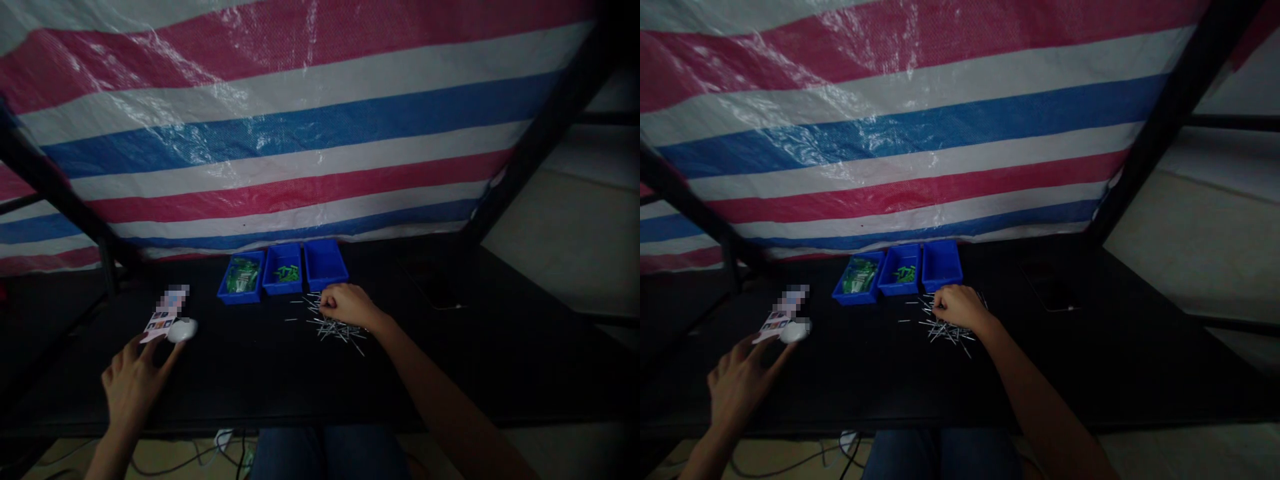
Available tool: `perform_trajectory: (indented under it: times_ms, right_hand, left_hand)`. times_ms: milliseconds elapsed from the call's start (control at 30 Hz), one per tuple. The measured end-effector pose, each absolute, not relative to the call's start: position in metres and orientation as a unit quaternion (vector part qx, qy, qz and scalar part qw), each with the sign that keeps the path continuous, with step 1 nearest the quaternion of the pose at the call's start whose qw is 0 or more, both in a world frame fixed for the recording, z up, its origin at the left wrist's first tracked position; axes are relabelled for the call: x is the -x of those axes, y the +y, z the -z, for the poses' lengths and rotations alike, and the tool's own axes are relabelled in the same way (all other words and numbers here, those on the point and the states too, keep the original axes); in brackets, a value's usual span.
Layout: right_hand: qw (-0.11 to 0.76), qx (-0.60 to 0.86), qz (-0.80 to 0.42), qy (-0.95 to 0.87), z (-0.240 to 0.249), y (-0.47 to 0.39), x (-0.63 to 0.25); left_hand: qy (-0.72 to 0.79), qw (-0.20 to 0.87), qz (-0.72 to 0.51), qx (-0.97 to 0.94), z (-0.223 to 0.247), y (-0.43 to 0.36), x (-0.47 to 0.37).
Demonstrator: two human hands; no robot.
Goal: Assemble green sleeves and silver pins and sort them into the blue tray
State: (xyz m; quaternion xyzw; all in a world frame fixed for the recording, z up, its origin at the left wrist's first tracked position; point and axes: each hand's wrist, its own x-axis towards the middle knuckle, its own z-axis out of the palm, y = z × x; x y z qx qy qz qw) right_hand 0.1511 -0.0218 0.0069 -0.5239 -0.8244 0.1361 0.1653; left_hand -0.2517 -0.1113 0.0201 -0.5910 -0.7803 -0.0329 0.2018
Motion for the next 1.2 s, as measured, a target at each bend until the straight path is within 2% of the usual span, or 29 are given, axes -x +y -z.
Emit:
perform_trajectory:
  times_ms: [267,467,700,767,833,1000,1200]
  right_hand:
    - [0.200,0.506,-0.166,-0.822,-0.009,-0.020,-0.154]
    - [0.273,0.470,-0.204,-0.814,-0.007,-0.019,-0.153]
    - [0.348,0.437,-0.278,-0.781,-0.003,-0.015,-0.153]
    - [0.364,0.432,-0.304,-0.767,-0.001,-0.013,-0.153]
    - [0.382,0.423,-0.331,-0.752,0.001,-0.012,-0.153]
    - [0.432,0.382,-0.392,-0.717,0.000,-0.011,-0.152]
    - [0.496,0.361,-0.431,-0.662,-0.005,-0.008,-0.156]
  left_hand:
    - [-0.783,0.207,0.039,0.585,-0.019,-0.110,0.254]
    - [-0.771,0.215,0.054,0.597,-0.021,-0.107,0.249]
    - [-0.720,0.215,0.191,0.632,-0.039,-0.093,0.216]
    - [-0.661,0.172,0.263,0.681,-0.042,-0.085,0.192]
    - [-0.592,0.086,0.318,0.735,-0.041,-0.076,0.160]
    - [-0.504,-0.119,0.384,0.765,-0.032,-0.052,0.070]
    - [-0.455,-0.220,0.434,0.746,-0.028,-0.023,0.009]
